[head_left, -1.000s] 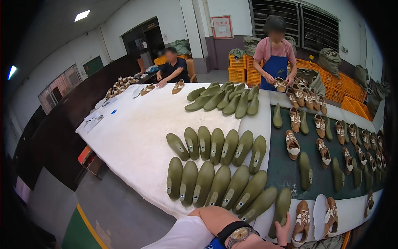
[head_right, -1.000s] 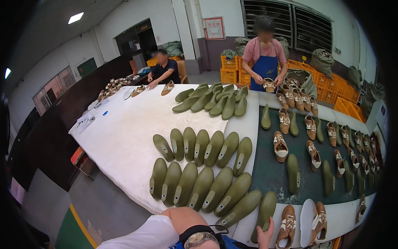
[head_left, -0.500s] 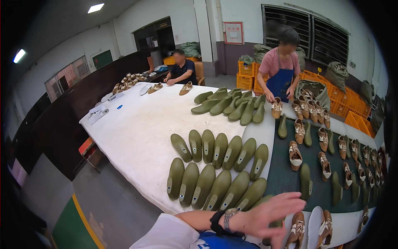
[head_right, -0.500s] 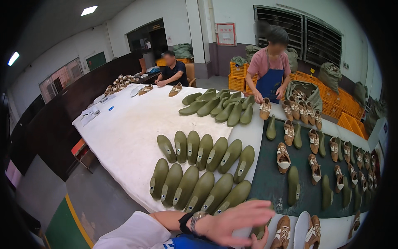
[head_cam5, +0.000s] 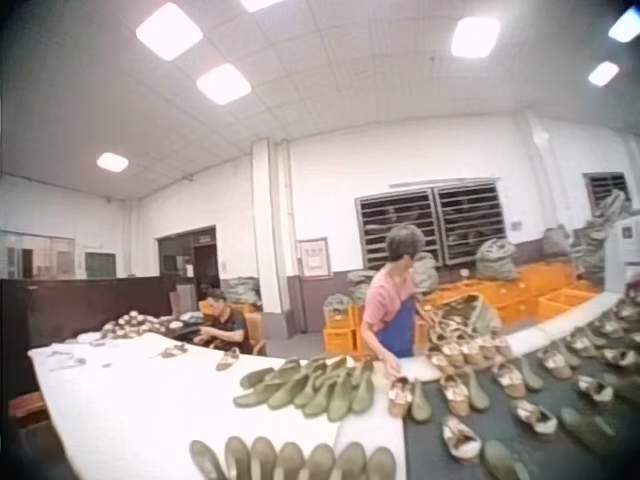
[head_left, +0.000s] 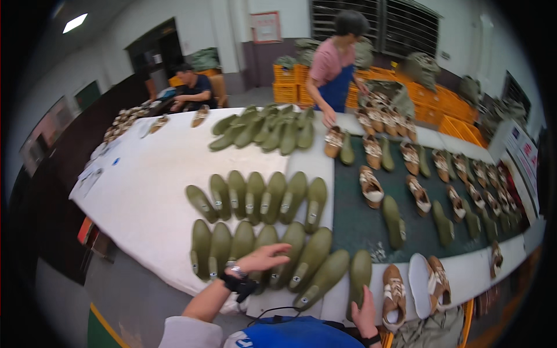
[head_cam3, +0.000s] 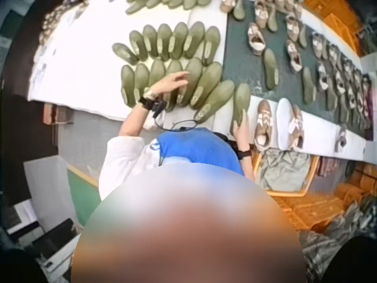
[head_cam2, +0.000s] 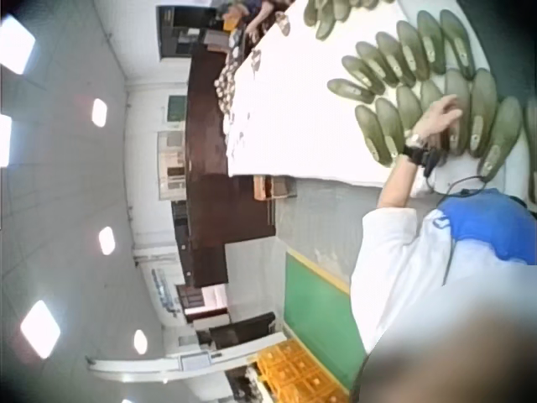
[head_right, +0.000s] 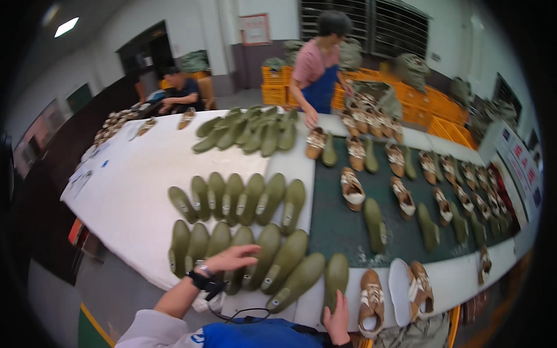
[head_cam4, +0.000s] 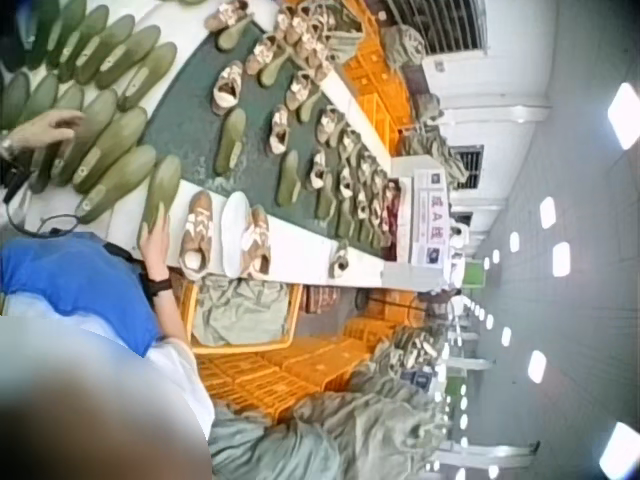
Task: The person inserts green shoe lasts into brown slip-on shoes on a factory table, then ties the laces and places the assembled shoes on a conveyor belt. The person repeats this process for multiple pairs while coworkers handle other shoes nearby.
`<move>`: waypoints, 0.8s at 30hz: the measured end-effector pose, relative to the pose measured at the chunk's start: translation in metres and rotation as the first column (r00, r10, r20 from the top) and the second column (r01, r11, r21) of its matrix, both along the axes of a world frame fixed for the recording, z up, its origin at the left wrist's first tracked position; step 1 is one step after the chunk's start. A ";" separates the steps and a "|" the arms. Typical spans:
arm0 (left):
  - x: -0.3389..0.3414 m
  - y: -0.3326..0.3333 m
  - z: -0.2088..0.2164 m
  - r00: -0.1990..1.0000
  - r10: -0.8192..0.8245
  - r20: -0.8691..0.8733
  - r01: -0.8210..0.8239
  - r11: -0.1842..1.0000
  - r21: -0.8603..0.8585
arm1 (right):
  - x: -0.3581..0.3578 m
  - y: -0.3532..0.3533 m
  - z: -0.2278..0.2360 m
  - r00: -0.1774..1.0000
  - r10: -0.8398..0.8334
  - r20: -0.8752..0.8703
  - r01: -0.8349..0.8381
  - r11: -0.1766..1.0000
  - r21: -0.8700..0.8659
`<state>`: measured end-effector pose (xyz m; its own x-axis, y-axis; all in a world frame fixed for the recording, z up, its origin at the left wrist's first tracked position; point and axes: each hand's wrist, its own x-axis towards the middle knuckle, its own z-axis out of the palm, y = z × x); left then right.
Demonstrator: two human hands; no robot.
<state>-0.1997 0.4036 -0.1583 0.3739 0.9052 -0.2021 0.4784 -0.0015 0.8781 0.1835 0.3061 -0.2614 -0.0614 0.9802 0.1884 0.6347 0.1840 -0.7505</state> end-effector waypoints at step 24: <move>0.061 -0.022 -0.064 0.822 0.085 -0.563 0.339 0.721 0.605 | -0.071 0.303 -0.062 0.973 -0.039 0.228 0.064 0.993 -0.104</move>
<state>-0.1387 0.3819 -0.2218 0.5219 0.8234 0.2229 0.7944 -0.5643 0.2245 0.1124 0.6089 -0.3230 -0.0387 0.9970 0.0669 0.7959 0.0713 -0.6012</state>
